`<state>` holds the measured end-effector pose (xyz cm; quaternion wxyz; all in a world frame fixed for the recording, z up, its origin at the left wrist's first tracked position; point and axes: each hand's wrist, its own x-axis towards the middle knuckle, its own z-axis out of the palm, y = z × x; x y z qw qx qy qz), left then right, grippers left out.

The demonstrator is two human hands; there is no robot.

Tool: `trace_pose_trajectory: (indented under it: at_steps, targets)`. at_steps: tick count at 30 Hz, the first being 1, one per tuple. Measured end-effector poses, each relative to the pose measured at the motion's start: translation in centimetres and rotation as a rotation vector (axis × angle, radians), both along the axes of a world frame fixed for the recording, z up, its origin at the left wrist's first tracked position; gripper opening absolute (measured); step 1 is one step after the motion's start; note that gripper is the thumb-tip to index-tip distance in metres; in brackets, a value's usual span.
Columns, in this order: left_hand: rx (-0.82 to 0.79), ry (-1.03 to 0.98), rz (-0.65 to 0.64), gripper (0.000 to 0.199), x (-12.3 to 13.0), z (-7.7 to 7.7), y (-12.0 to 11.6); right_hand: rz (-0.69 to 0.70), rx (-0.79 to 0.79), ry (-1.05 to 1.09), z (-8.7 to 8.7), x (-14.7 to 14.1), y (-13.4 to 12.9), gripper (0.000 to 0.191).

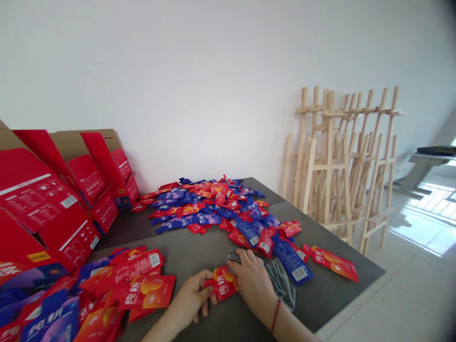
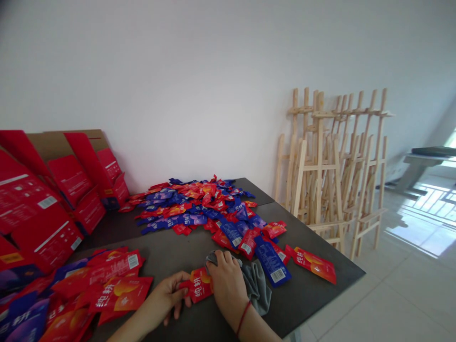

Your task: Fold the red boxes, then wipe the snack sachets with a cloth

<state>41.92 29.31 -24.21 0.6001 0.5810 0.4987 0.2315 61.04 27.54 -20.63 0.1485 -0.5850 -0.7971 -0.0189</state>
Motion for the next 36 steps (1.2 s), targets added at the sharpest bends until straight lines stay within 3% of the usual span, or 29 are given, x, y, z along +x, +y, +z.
trace_pose_trajectory:
  at_steps: [6,8,11,14,16,24,26,28,32,36]
  targets:
    - [-0.025,-0.038,0.028,0.033,-0.2,-0.1,0.2,-0.179,-0.019,-0.047,-0.6,3.5,-0.8,0.044]
    - [-0.042,-0.061,0.038,0.034,-0.2,-0.1,0.3,-0.177,-0.015,-0.012,-0.7,4.2,-1.5,0.049]
    - [-0.059,-0.090,0.040,0.036,-0.2,-0.1,0.4,0.007,-0.023,0.086,-1.1,3.8,-2.8,0.057]
    - [-0.050,-0.089,0.025,0.037,-0.2,-0.2,0.5,0.248,-0.060,0.102,-1.7,2.5,-3.4,0.045]
    - [-0.042,-0.074,0.019,0.036,-0.2,-0.2,0.5,0.281,-0.084,0.092,-2.0,1.9,-3.5,0.037]
    - [-0.002,0.011,0.007,0.022,-0.1,0.0,0.2,-0.084,-0.087,0.152,-1.2,3.6,-2.4,0.044]
    - [0.107,0.103,0.009,0.013,-0.2,0.5,0.0,-0.136,-0.089,0.135,-1.0,4.1,-2.1,0.044]
    - [0.354,0.251,-0.020,0.012,-0.6,1.3,-0.3,-0.181,-0.092,0.129,-0.8,4.8,-1.8,0.044]
    - [0.944,0.607,-0.289,0.017,-1.5,3.3,-0.9,-0.239,-0.065,0.174,-0.2,6.1,-1.6,0.046]
    - [1.127,0.773,-0.520,0.014,-1.6,3.9,-1.3,-0.182,-0.016,0.237,0.6,5.8,-2.3,0.051]
